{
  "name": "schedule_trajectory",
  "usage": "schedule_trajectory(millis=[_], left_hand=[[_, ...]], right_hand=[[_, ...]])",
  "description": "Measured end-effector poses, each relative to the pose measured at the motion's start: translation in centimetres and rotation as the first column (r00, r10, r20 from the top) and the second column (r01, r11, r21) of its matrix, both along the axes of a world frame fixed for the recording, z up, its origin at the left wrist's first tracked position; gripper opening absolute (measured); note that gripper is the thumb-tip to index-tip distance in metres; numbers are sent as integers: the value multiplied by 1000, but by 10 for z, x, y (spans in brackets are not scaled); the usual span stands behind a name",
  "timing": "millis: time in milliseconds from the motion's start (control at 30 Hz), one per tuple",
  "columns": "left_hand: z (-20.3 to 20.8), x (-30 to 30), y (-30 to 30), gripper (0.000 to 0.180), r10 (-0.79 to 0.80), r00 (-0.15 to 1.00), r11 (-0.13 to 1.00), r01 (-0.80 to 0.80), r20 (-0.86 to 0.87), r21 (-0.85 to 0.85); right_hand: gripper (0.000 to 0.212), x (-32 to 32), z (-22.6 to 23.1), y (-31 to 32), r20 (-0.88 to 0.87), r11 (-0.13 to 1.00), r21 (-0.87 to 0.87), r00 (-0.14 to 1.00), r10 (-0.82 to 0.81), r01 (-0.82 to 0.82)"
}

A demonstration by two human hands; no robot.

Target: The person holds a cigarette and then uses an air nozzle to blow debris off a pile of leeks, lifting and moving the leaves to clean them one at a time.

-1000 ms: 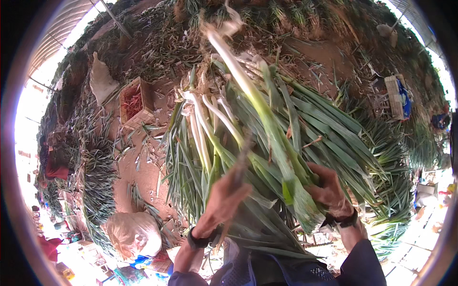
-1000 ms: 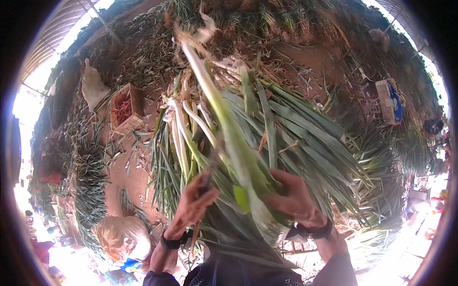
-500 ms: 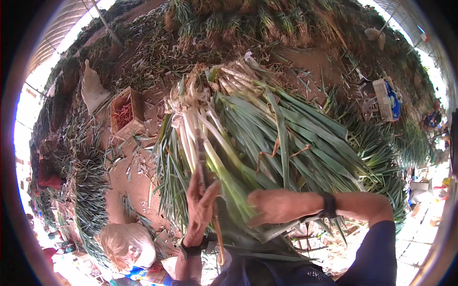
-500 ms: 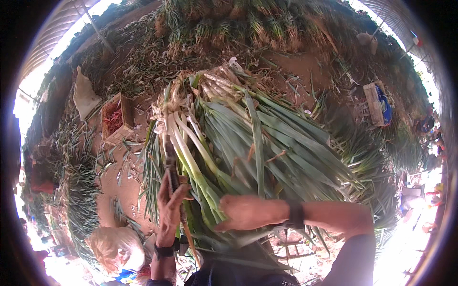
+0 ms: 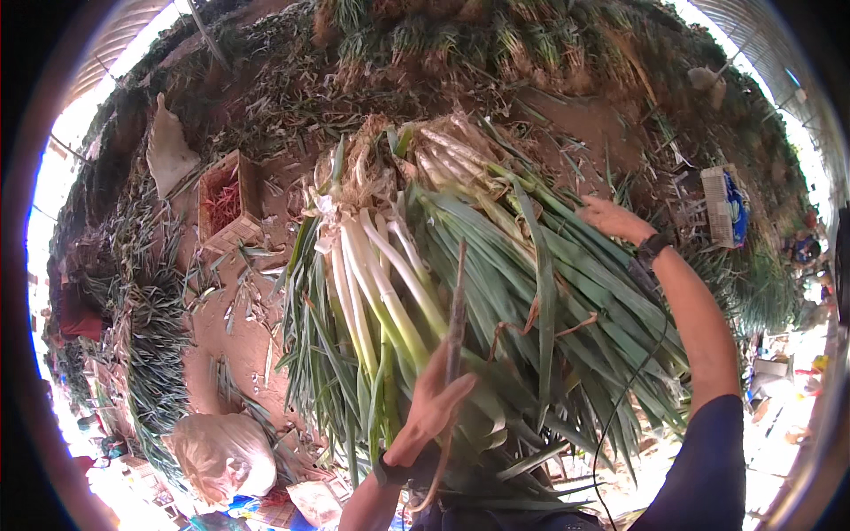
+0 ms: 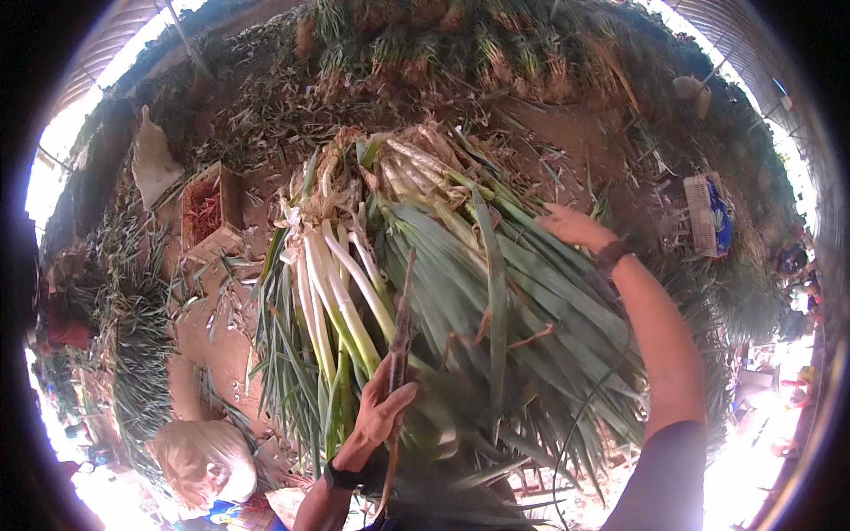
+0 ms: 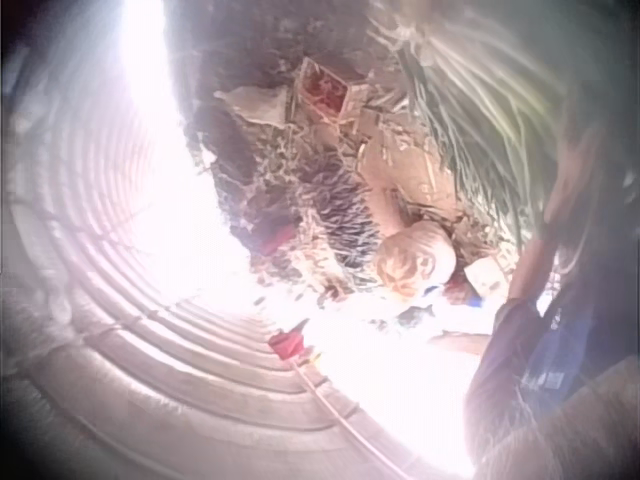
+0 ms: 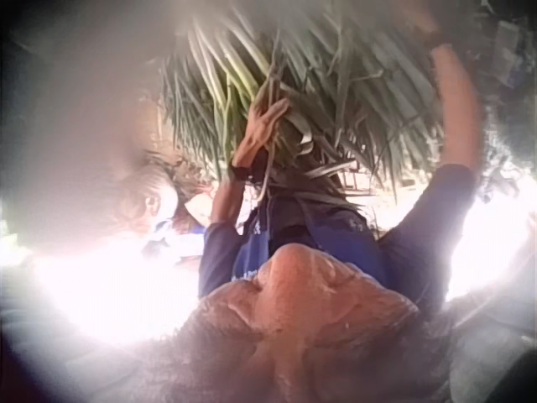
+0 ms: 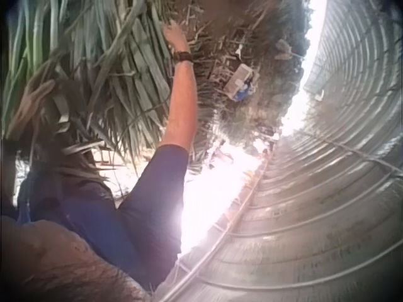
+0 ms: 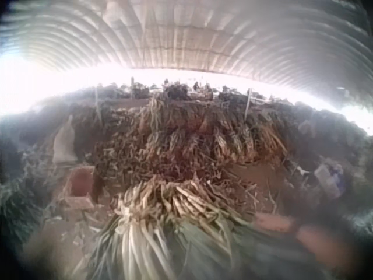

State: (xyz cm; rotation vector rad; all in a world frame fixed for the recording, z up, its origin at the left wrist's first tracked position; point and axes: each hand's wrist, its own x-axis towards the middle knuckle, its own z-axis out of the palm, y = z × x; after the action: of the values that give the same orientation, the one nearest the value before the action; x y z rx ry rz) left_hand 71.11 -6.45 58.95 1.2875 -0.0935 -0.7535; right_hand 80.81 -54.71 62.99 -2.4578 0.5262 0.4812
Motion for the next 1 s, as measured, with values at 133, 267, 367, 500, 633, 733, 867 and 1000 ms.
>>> schedule_trajectory(millis=[133, 267, 367, 500, 633, 733, 867, 1000], left_hand=[[-11, -3, -5, 65, -7, 994, 997, -2, 112, 75], [2, -6, -14, 57, 76, 995, 993, -81, 69, 83], [18, -7, -22, 59, 126, 992, 990, -127, 28, 57], [48, -19, -14, 61, 136, 991, 984, -137, 16, 111], [74, -30, 7, 63, 124, 992, 977, -128, 36, 171], [85, -37, 16, 59, 203, 978, 961, -210, 57, 181], [117, -44, 21, 69, 135, 989, 963, -146, 63, 226], [135, -66, 38, 77, 62, 997, 945, -71, 40, 320]], right_hand=[[83, 24, -26, 5, -46, 976, -78, 979, 199, -202], [56, 36, -2, 30, 126, 957, -58, 949, 288, -283], [38, 18, 40, 47, 75, 887, -189, 894, 442, -422], [34, -17, 89, 80, 103, 859, 54, 858, 503, -510], [80, -78, 127, 143, -88, 867, 352, 909, 407, -354], [75, -179, 43, 163, 245, 183, 937, 934, 261, -296], [58, -254, 3, 187, 34, 550, 797, 927, 374, -251], [50, -210, 37, 225, -158, 332, 934, 986, 59, 130]])
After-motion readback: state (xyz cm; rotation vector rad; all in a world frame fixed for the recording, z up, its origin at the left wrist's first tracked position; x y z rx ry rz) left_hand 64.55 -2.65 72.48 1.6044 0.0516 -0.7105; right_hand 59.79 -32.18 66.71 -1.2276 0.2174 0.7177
